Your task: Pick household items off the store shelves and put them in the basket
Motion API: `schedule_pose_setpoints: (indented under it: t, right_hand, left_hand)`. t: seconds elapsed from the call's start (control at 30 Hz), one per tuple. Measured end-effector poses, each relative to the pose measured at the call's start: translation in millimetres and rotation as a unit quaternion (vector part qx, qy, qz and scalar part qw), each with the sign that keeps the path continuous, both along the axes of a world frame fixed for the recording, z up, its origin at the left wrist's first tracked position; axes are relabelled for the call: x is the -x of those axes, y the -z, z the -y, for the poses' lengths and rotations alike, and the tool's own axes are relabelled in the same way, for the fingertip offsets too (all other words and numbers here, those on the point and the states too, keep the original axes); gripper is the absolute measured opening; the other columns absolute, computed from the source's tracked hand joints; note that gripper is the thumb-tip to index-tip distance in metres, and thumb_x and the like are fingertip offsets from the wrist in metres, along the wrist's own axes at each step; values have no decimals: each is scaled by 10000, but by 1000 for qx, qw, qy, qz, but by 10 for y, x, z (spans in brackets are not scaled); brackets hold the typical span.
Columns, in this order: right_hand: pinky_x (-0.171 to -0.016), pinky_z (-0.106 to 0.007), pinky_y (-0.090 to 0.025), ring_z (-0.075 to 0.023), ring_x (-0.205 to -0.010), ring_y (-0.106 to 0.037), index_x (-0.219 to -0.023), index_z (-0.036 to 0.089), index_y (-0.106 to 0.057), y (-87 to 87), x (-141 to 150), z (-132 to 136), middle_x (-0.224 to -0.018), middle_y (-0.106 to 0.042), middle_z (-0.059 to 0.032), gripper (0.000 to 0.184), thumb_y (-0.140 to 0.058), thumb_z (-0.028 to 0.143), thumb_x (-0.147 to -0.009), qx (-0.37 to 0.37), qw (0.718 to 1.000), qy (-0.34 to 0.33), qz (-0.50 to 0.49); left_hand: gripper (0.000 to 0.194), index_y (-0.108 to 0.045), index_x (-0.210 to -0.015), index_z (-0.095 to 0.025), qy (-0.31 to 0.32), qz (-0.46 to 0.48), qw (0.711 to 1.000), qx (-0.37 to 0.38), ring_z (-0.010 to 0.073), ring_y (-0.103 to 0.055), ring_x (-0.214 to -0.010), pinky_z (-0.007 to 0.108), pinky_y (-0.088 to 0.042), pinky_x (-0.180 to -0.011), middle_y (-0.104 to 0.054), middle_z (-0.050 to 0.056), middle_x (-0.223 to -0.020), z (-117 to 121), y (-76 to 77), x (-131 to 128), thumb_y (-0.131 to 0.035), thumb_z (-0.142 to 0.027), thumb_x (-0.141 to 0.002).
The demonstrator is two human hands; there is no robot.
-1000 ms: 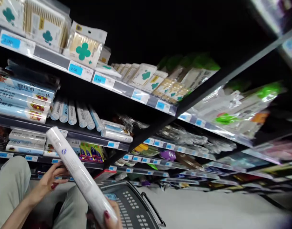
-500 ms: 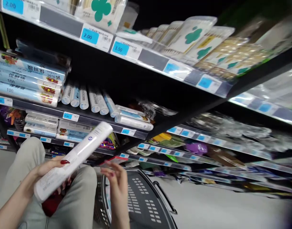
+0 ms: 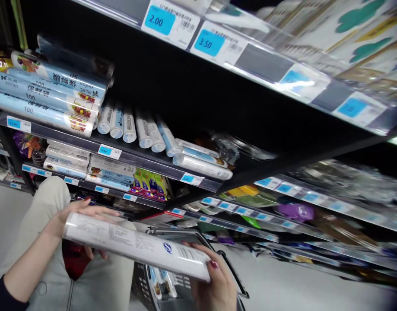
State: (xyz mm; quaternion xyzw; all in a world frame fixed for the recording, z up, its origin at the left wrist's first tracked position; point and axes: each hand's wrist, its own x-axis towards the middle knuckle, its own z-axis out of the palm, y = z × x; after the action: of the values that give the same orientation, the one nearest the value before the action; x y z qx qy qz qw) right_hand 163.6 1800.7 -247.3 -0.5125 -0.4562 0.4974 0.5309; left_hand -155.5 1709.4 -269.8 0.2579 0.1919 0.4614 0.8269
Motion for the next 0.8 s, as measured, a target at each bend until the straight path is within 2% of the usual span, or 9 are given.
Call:
schedule_pose_setpoints:
  t: [0.07,0.13,0.23,0.33,0.4,0.53,0.7,0.8]
  right_hand:
    - [-527,-304,-502,-245,-659,-684,-812,180,-649,29,-7,32,-796,-735,-83,340,-710,456,-622,-11,998,63,-18]
    - [-554,-297,-513,-216,-644,-677,-812,177,-645,37,-14,45,-767,-723,-60,294,-678,423,-653,-26,994,104,-37]
    - [-609,-291,-524,-187,-667,-672,-816,184,-642,2,-4,57,-765,-710,-35,226,-627,380,-703,-64,987,136,-55]
    - [-626,-288,-518,-183,-705,-666,-831,187,-641,-71,63,88,-774,-699,-26,195,-589,357,-750,-88,985,146,-42]
    - [-623,-272,-510,-175,-706,-660,-825,180,-640,-117,126,117,-766,-694,-23,202,-589,359,-746,-74,985,153,-43]
    - [-611,-267,-510,-180,-697,-660,-812,169,-623,-153,205,160,-756,-691,-30,218,-607,366,-721,-72,984,160,-42]
    - [-581,-254,-506,-184,-697,-656,-809,168,-622,-172,209,187,-765,-693,-41,270,-649,396,-665,-41,983,171,-51]
    - [-547,-239,-481,-166,-643,-626,-799,162,-622,-178,174,159,-730,-680,-27,296,-636,422,-657,-35,985,165,-37]
  left_hand:
    - [865,-466,-1370,-84,-42,37,998,-30,397,-630,-1080,494,-486,-877,-597,236,-1299,-34,4,7,-462,-721,-784]
    - [807,-483,-1348,-95,-90,33,994,-48,345,-594,-1164,418,-461,-939,-613,229,-1286,-46,-34,10,-526,-674,-788]
    - [691,-562,-1256,-127,-212,-59,973,-77,281,-637,-1086,285,-485,-851,-673,193,-1205,-21,-141,-7,-672,-573,-740]
    - [480,-639,-1125,-175,-351,-160,920,-67,202,-646,-1001,185,-470,-757,-726,109,-1087,21,-261,-59,-694,-491,-767]
    - [329,-680,-996,-194,-409,-193,890,-46,158,-651,-877,171,-473,-723,-739,60,-990,40,-322,-96,-668,-460,-804]
    - [260,-702,-875,-203,-426,-211,879,-39,108,-592,-616,198,-495,-627,-719,17,-862,56,-368,-126,-657,-451,-813]
    - [302,-694,-859,-180,-425,-221,877,-35,137,-598,-651,201,-501,-536,-699,36,-831,56,-398,-121,-680,-470,-779]
    - [456,-670,-894,-155,-400,-256,880,-6,163,-600,-620,245,-519,-452,-687,55,-847,43,-417,-113,-662,-581,-729]
